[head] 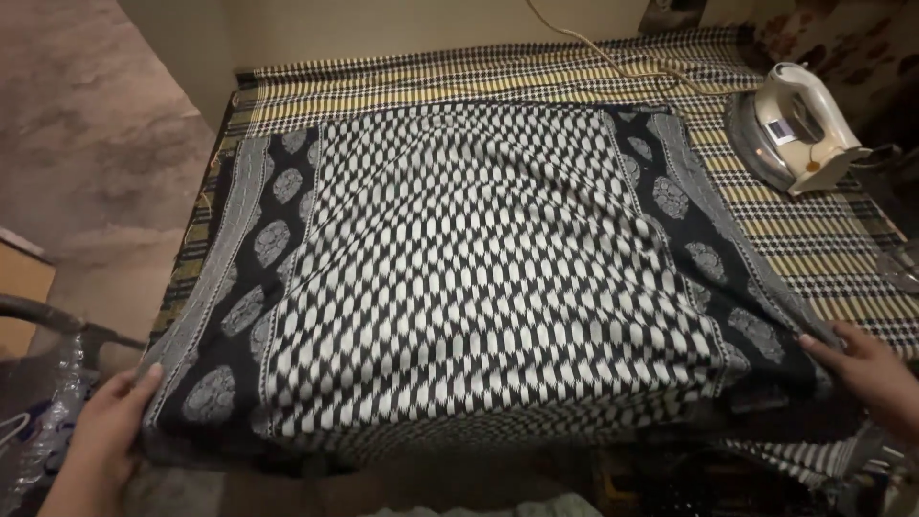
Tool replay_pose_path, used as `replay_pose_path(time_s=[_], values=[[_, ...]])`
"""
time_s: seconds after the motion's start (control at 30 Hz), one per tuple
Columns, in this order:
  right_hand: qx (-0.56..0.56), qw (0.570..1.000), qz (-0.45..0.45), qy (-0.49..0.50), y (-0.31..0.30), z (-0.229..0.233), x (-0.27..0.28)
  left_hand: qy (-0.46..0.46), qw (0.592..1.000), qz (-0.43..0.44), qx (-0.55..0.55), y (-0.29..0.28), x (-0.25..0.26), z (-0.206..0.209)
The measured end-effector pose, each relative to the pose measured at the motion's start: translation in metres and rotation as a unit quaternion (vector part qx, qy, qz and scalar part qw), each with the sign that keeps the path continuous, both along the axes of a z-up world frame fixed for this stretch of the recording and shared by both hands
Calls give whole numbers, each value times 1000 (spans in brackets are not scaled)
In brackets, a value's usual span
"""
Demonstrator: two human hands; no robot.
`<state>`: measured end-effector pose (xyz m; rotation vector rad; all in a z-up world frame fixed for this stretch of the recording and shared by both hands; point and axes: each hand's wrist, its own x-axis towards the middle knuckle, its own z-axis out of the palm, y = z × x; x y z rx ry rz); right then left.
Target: Ironing a patterned cloth on an ironing board using an iron and a spray bottle.
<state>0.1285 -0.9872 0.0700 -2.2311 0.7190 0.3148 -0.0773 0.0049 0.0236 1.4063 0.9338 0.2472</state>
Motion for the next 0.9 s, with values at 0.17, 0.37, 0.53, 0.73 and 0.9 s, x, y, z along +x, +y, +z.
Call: replay_pose_path(time_s=[0.17,0.37,0.53,0.73,0.9], values=[[-9,995,-96,16,-27,-14,-32,85,991,40,97,1,-43,5],[81,989,-96,72,-111,-96,-67,123,980,17,158,103,-99,-130],[17,999,13,-36,-218,-229,-86,113,947,-26,301,107,-127,-161],[-231,960,154,30,-129,-141,-15,171,984,6,43,105,-78,-148],[-255,964,43,-61,-45,-82,18,162,983,15,84,17,-34,-50]])
